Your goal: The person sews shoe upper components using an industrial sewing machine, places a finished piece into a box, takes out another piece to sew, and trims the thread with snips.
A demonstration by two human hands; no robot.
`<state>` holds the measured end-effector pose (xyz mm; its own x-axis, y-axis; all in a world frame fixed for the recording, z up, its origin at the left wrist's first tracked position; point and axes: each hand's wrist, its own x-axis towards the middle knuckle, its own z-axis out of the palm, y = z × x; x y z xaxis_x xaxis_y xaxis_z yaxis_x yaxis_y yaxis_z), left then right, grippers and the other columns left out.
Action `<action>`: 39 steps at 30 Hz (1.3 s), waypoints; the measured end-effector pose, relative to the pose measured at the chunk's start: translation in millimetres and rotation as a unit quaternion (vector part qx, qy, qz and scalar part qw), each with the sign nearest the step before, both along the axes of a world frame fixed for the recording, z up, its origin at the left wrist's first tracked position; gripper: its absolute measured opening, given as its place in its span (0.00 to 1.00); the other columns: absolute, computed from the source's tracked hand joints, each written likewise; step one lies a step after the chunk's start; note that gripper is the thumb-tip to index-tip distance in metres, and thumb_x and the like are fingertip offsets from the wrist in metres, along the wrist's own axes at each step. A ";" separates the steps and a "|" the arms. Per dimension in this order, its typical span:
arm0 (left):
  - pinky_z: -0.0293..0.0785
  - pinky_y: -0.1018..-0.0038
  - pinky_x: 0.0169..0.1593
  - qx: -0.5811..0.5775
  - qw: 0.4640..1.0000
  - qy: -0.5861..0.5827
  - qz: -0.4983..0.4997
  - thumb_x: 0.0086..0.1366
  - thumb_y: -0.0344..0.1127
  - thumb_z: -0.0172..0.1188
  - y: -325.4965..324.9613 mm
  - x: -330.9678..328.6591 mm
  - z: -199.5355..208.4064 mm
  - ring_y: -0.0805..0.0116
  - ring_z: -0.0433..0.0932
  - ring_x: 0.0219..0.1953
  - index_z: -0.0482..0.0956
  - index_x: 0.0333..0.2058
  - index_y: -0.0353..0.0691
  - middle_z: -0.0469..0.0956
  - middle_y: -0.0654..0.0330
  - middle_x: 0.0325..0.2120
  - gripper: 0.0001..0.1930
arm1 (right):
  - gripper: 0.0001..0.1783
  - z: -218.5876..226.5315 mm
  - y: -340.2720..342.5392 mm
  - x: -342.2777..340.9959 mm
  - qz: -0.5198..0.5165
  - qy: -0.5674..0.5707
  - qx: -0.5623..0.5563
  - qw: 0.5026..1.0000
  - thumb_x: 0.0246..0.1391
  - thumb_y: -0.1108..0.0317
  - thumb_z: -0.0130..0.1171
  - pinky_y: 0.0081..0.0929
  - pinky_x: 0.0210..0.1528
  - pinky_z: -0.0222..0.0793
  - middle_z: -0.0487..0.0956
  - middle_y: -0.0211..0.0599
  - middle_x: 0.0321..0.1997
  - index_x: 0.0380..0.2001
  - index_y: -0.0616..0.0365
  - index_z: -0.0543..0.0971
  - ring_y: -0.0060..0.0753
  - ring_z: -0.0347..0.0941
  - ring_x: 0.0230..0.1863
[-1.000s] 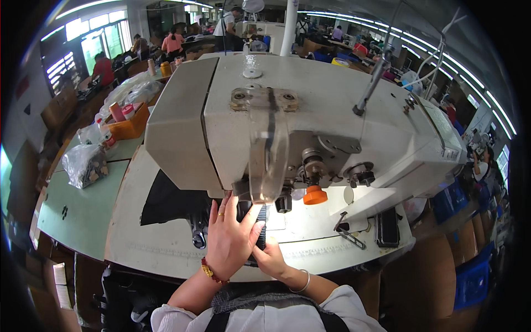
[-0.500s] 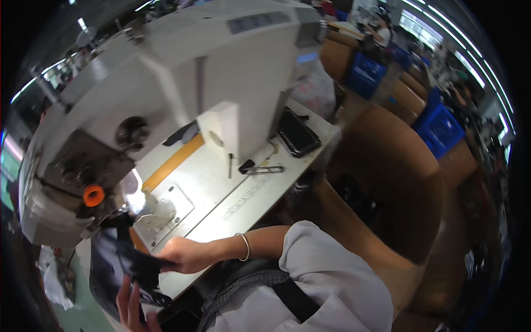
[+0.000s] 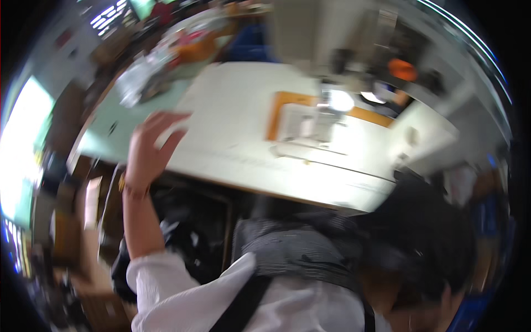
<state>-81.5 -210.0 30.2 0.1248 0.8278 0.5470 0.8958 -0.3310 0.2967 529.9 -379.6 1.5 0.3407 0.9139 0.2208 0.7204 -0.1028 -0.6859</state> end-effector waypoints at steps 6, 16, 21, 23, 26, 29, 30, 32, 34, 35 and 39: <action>0.75 0.63 0.52 -0.106 0.968 0.057 0.222 0.64 0.42 0.65 -55.4 -151.4 -0.3 0.54 0.81 0.47 0.81 0.53 0.41 0.83 0.49 0.43 0.20 | 0.36 11.3 -48.2 93.5 -0.237 -0.328 -0.132 0.905 0.64 0.41 0.54 0.49 0.50 0.72 0.81 0.56 0.53 0.50 0.70 0.79 0.59 0.79 0.50; 0.73 0.60 0.59 -0.350 0.753 -0.012 0.558 0.61 0.54 0.66 -273.8 -227.6 -91.2 0.51 0.78 0.55 0.77 0.58 0.40 0.80 0.48 0.52 0.31 | 0.22 -57.0 147.6 -12.5 0.151 -0.055 -0.183 0.970 0.71 0.63 0.50 0.31 0.51 0.74 0.81 0.50 0.53 0.61 0.65 0.72 0.39 0.79 0.51; 0.72 0.61 0.62 -0.396 0.628 -0.041 0.668 0.58 0.58 0.68 -382.4 -185.3 -126.6 0.52 0.76 0.59 0.77 0.58 0.39 0.77 0.47 0.56 0.36 | 0.22 -61.7 228.6 -124.3 0.489 -0.128 -0.218 0.835 0.68 0.65 0.55 0.30 0.54 0.73 0.81 0.44 0.54 0.61 0.62 0.73 0.36 0.77 0.51; 0.71 0.61 0.62 -0.410 0.593 -0.079 0.688 0.56 0.60 0.69 -413.2 -160.4 -133.7 0.52 0.76 0.59 0.75 0.59 0.34 0.77 0.46 0.57 0.40 | 0.20 -70.1 244.1 -163.2 0.556 -0.111 -0.217 0.795 0.68 0.63 0.56 0.35 0.56 0.75 0.79 0.43 0.52 0.58 0.61 0.72 0.36 0.75 0.51; 0.71 0.62 0.62 -0.456 0.496 -0.093 0.733 0.56 0.61 0.70 -445.3 -121.9 -142.3 0.51 0.75 0.60 0.75 0.59 0.33 0.77 0.45 0.56 0.42 | 0.23 -85.8 254.4 -216.1 0.627 -0.056 -0.186 0.755 0.53 0.79 0.61 0.34 0.53 0.76 0.84 0.49 0.47 0.54 0.68 0.77 0.41 0.83 0.48; 0.70 0.61 0.63 -0.450 0.473 -0.153 0.742 0.56 0.62 0.69 -467.1 -102.0 -152.0 0.51 0.74 0.61 0.75 0.59 0.34 0.76 0.45 0.57 0.42 | 0.19 -102.9 252.9 -253.3 0.687 -0.064 -0.132 0.712 0.54 0.81 0.60 0.32 0.47 0.78 0.85 0.51 0.40 0.51 0.65 0.78 0.45 0.84 0.41; 0.70 0.61 0.63 -0.443 0.475 -0.159 0.744 0.56 0.62 0.69 -474.9 -98.0 -157.7 0.50 0.74 0.61 0.75 0.59 0.34 0.76 0.45 0.57 0.42 | 0.18 -107.4 251.1 -259.7 0.685 -0.067 -0.136 0.712 0.55 0.81 0.60 0.32 0.47 0.78 0.85 0.51 0.41 0.50 0.66 0.79 0.44 0.84 0.41; 0.70 0.60 0.63 -0.416 0.458 -0.160 0.769 0.58 0.63 0.66 -491.9 -96.3 -172.4 0.51 0.74 0.61 0.77 0.58 0.35 0.76 0.46 0.58 0.40 | 0.16 -117.0 249.7 -268.7 0.679 -0.064 -0.152 0.715 0.56 0.81 0.60 0.31 0.47 0.78 0.85 0.50 0.42 0.49 0.67 0.79 0.44 0.84 0.41; 0.69 0.58 0.63 -0.373 0.394 -0.180 0.821 0.59 0.63 0.65 -517.9 -94.9 -188.2 0.48 0.73 0.62 0.75 0.58 0.35 0.74 0.44 0.59 0.40 | 0.14 -125.0 248.3 -269.2 0.670 -0.058 -0.149 0.725 0.57 0.81 0.58 0.31 0.46 0.78 0.85 0.50 0.41 0.48 0.68 0.79 0.43 0.84 0.41; 0.69 0.58 0.64 -0.348 0.356 -0.182 0.848 0.59 0.63 0.65 -532.1 -92.6 -199.0 0.47 0.73 0.62 0.75 0.59 0.33 0.75 0.43 0.59 0.40 | 0.14 -128.5 248.3 -267.8 0.662 -0.047 -0.152 0.733 0.58 0.81 0.58 0.30 0.46 0.78 0.85 0.50 0.41 0.47 0.68 0.79 0.43 0.84 0.41; 0.68 0.56 0.64 -0.271 0.290 -0.206 0.894 0.57 0.62 0.65 -589.5 -78.8 -250.8 0.44 0.74 0.60 0.72 0.61 0.33 0.74 0.38 0.58 0.43 | 0.12 -141.3 249.1 -261.7 0.653 -0.044 -0.149 0.741 0.63 0.81 0.52 0.28 0.49 0.77 0.84 0.50 0.40 0.48 0.72 0.78 0.37 0.82 0.42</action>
